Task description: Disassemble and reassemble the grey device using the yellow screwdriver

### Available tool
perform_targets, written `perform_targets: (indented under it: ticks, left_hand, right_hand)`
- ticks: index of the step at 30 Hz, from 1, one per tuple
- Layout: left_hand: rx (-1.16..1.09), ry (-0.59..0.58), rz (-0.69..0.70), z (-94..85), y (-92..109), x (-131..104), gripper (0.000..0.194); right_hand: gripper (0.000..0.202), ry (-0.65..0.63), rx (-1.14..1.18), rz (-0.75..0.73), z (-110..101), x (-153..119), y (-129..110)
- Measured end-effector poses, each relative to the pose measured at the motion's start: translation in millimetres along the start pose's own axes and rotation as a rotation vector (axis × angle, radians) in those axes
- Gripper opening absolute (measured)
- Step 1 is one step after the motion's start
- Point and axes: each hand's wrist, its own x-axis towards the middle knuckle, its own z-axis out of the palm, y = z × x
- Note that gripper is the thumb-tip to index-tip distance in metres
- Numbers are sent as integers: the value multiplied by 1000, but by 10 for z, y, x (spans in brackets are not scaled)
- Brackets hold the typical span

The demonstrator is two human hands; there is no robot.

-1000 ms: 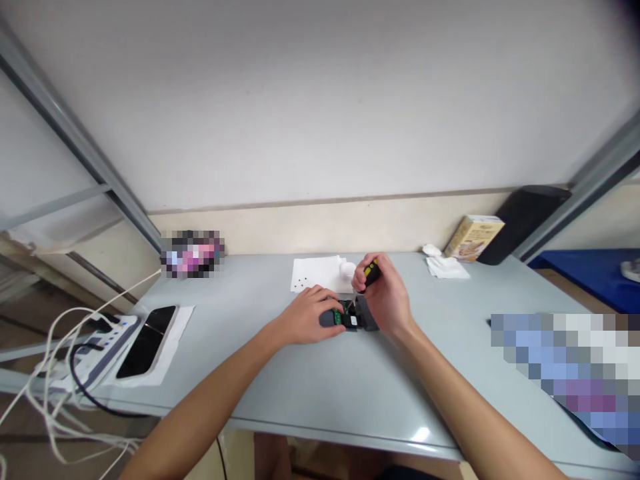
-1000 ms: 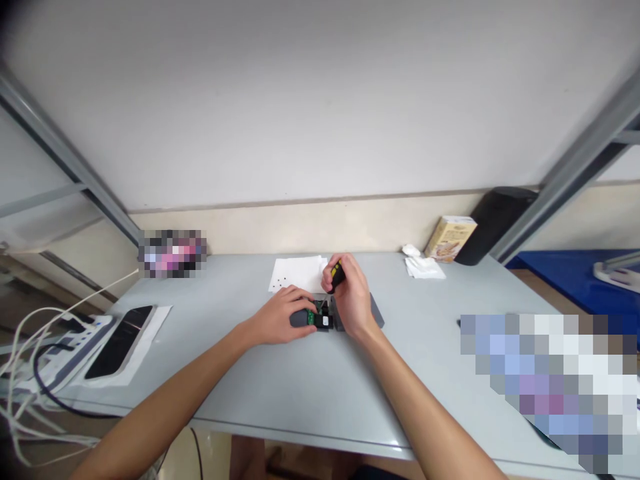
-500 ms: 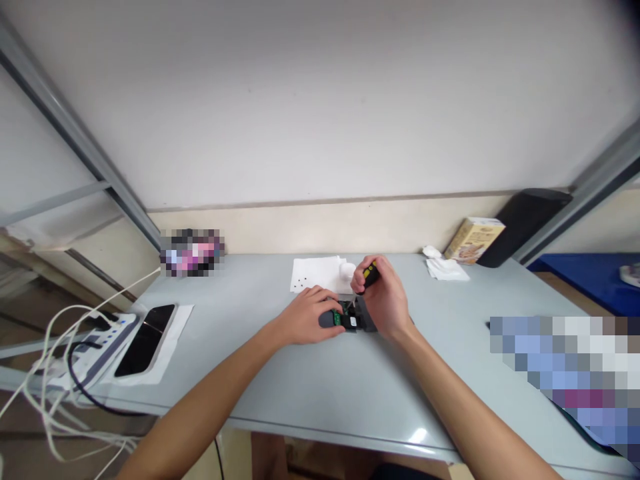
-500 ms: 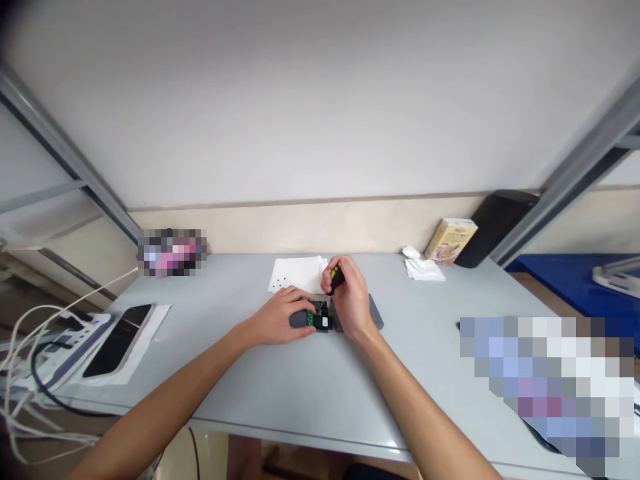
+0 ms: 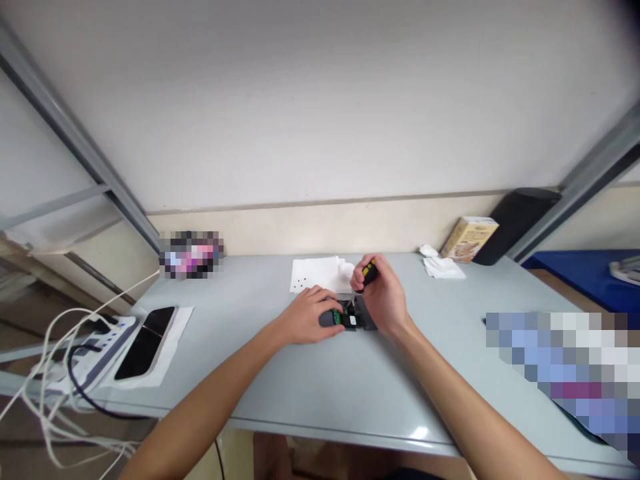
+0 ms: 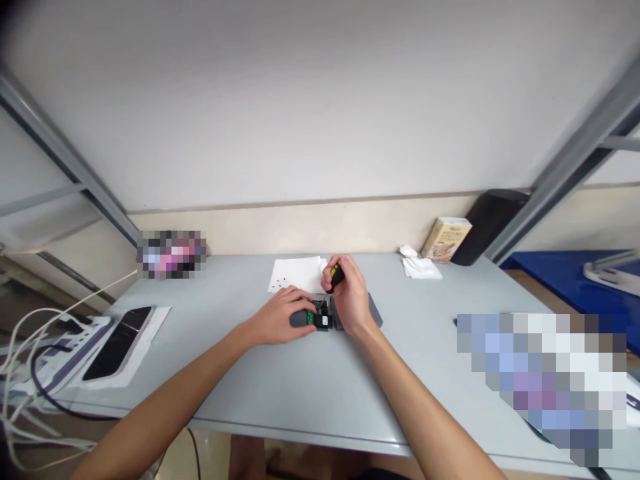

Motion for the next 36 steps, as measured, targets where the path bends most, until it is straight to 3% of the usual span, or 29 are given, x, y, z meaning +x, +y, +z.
perform_targets:
  ticks: [13,36]
  left_hand:
    - [5,13,-2,-24,32,1,17]
    - [-51,120,-17,33,22,32,11]
  right_hand:
    - [25,5,-17,-21,18,-6,-21]
    - [21,51,187,45,-52,63,-130]
